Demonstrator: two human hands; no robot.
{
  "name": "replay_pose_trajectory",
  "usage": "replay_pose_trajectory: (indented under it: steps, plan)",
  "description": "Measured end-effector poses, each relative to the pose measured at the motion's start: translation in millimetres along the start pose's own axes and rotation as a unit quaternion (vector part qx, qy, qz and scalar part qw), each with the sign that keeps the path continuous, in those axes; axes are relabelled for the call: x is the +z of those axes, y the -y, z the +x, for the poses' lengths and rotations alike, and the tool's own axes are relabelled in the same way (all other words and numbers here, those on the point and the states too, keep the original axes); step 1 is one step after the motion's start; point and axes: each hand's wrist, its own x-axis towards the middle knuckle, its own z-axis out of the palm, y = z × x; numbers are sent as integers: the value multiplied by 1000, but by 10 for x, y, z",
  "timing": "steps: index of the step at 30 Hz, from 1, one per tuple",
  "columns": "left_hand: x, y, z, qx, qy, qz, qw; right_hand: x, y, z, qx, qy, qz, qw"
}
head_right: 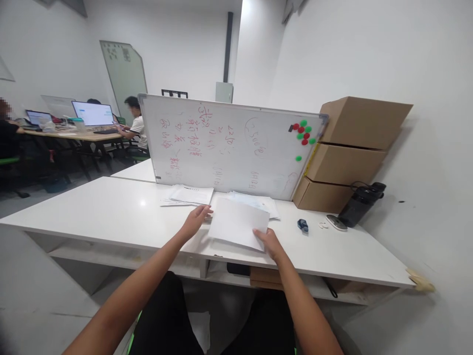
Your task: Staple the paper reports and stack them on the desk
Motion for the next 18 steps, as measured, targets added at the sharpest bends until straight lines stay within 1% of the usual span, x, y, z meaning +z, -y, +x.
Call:
replay_pose_trajectory:
  steps: [1,2,3,4,6,7,8,9,12,15,18]
  plan:
    - [-9,24,78,21,-17,88,996,-76,5,-13,14,-4,8,1000]
    - [-12,60,152,39,-20,178,983,-141,10,-29,31,-2,8,999]
    - [-7,107,216,55,-6,258,965,-192,13,-45,46,3,0,999]
    - [4,160,267,65,24,321,945,-226,14,-61,58,7,-11,998]
    - [36,275,329,76,96,390,913,-250,10,-86,69,1,-33,997]
    - [52,329,344,80,121,405,903,-245,8,-93,68,-4,-42,997]
    - [66,378,351,85,133,412,897,-234,8,-96,64,-7,-47,997]
    - [76,419,355,91,134,415,895,-219,11,-94,63,-7,-52,997]
    - [80,497,365,104,125,408,898,-180,40,-73,78,5,-59,995]
    - [47,514,376,107,150,386,904,-163,79,-45,111,9,-67,991]
    - [-4,471,369,102,177,363,909,-163,93,-16,125,25,-59,990]
